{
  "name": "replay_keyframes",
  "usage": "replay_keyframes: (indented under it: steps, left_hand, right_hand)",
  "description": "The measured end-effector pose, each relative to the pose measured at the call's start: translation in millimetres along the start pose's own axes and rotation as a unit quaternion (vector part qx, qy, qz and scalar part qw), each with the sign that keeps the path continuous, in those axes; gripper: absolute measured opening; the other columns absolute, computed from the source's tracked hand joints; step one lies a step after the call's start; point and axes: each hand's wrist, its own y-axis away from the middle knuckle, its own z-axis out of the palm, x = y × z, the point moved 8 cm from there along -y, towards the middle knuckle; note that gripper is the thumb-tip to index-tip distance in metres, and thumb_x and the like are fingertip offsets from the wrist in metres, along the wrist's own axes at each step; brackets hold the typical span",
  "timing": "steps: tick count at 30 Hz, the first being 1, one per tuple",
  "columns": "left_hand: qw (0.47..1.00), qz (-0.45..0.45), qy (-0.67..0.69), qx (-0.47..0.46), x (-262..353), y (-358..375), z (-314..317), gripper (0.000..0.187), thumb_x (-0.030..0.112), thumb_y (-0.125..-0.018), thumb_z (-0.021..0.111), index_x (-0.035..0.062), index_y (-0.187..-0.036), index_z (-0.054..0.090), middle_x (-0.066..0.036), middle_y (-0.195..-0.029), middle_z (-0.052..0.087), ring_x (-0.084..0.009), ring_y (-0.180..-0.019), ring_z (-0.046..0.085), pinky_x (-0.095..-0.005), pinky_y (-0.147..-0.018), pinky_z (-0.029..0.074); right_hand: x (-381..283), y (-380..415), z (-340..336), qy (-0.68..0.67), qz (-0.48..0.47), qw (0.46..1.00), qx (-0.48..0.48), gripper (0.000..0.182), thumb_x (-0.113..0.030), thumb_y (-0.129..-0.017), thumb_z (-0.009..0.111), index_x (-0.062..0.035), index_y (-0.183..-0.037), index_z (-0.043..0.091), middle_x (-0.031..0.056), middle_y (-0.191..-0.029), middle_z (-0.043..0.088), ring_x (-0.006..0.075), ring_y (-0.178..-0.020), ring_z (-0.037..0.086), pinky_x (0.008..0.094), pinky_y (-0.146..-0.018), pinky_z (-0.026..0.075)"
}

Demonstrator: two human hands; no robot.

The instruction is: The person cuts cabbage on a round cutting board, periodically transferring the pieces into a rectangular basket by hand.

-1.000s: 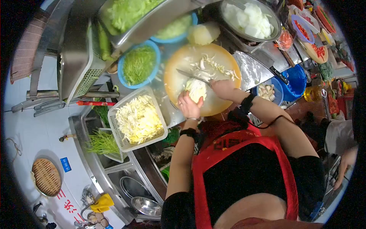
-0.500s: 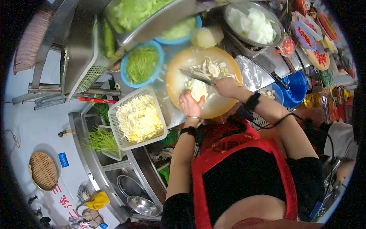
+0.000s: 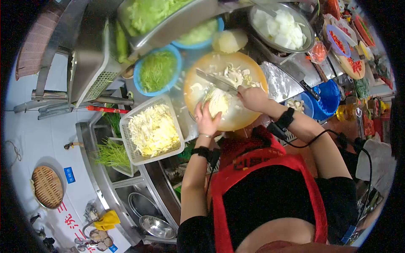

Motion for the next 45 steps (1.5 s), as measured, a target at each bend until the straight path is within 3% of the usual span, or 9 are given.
replay_keyframes:
  steps: [5,10,14,17,23,26,32,38,45]
  left_hand:
    - [1.000,0.008,0.005,-0.002,-2,-1,8,0.054,0.028,-0.075,0.066,0.0082,-0.120,0.045,-0.017,-0.121,0.042,-0.0361,-0.111,0.043,-0.0432,-0.093,0.036]
    - [0.999,0.005,0.044,-0.012,4,-12,11,0.048,0.025,-0.072,0.068,0.0061,-0.113,0.052,-0.017,-0.119,0.045,-0.0353,-0.108,0.045,-0.0411,-0.090,0.040]
    - [0.998,-0.002,0.053,-0.015,4,-16,13,0.046,0.025,-0.072,0.068,0.0066,-0.112,0.053,-0.017,-0.119,0.046,-0.0352,-0.107,0.046,-0.0413,-0.089,0.040]
    - [0.999,0.022,0.026,-0.017,5,-10,9,0.045,0.025,-0.072,0.068,0.0073,-0.111,0.054,-0.016,-0.119,0.046,-0.0355,-0.105,0.048,-0.0413,-0.089,0.041]
    - [0.998,0.004,0.042,-0.046,5,-16,13,0.047,0.029,-0.074,0.068,0.0064,-0.112,0.054,-0.016,-0.120,0.046,-0.0348,-0.105,0.049,-0.0403,-0.088,0.042]
    - [0.998,-0.009,0.041,-0.039,5,-17,11,0.045,0.026,-0.072,0.069,0.0076,-0.110,0.054,-0.015,-0.118,0.047,-0.0351,-0.107,0.047,-0.0402,-0.089,0.041]
    - [0.998,0.013,0.064,0.010,6,-14,10,0.045,0.025,-0.072,0.069,0.0058,-0.108,0.052,-0.017,-0.118,0.047,-0.0369,-0.107,0.046,-0.0406,-0.088,0.041]
    - [0.999,0.006,0.043,-0.019,3,-20,12,0.043,0.027,-0.073,0.069,0.0054,-0.107,0.054,-0.019,-0.119,0.045,-0.0361,-0.108,0.046,-0.0414,-0.089,0.040]
    - [0.999,0.017,-0.032,-0.010,3,-2,2,0.041,0.024,-0.075,0.065,0.0149,-0.114,0.057,-0.015,-0.115,0.046,-0.0331,-0.105,0.046,-0.0395,-0.089,0.040]
  right_hand:
    - [6,-14,31,0.044,-0.003,0.999,-0.009,0.027,-0.029,-0.088,0.042,-0.0038,-0.092,0.051,0.0163,-0.066,0.061,0.0352,-0.059,0.060,0.0443,-0.053,0.047]
    - [0,5,-19,0.011,0.004,1.000,-0.018,0.021,-0.013,-0.081,0.043,-0.0029,-0.097,0.052,0.0154,-0.074,0.064,0.0316,-0.066,0.064,0.0428,-0.058,0.050]
    - [14,-14,33,0.048,0.032,0.997,-0.047,0.022,-0.014,-0.081,0.043,-0.0032,-0.098,0.052,0.0153,-0.074,0.064,0.0320,-0.067,0.063,0.0436,-0.060,0.049]
    - [9,-9,24,0.081,0.008,0.994,-0.073,0.022,-0.014,-0.082,0.042,-0.0036,-0.098,0.053,0.0159,-0.074,0.064,0.0325,-0.069,0.063,0.0441,-0.063,0.049]
    - [-5,10,-35,-0.001,0.023,1.000,0.014,0.023,-0.018,-0.083,0.043,-0.0024,-0.098,0.052,0.0165,-0.075,0.063,0.0328,-0.067,0.063,0.0437,-0.058,0.048]
    - [5,-12,36,0.106,0.010,0.994,-0.036,0.021,-0.017,-0.082,0.045,-0.0015,-0.095,0.053,0.0161,-0.072,0.063,0.0322,-0.062,0.062,0.0440,-0.054,0.048]
    - [-2,3,-13,0.026,-0.026,0.999,0.003,0.025,-0.023,-0.086,0.044,-0.0017,-0.096,0.050,0.0175,-0.068,0.062,0.0337,-0.059,0.061,0.0438,-0.054,0.048]
    - [3,-18,45,0.053,-0.007,0.998,-0.027,0.025,-0.025,-0.086,0.044,-0.0013,-0.093,0.050,0.0186,-0.068,0.061,0.0342,-0.060,0.061,0.0458,-0.056,0.048]
    - [-16,7,-2,0.013,0.006,1.000,-0.017,0.026,-0.026,-0.087,0.044,-0.0021,-0.095,0.050,0.0192,-0.073,0.062,0.0343,-0.066,0.062,0.0453,-0.058,0.048]
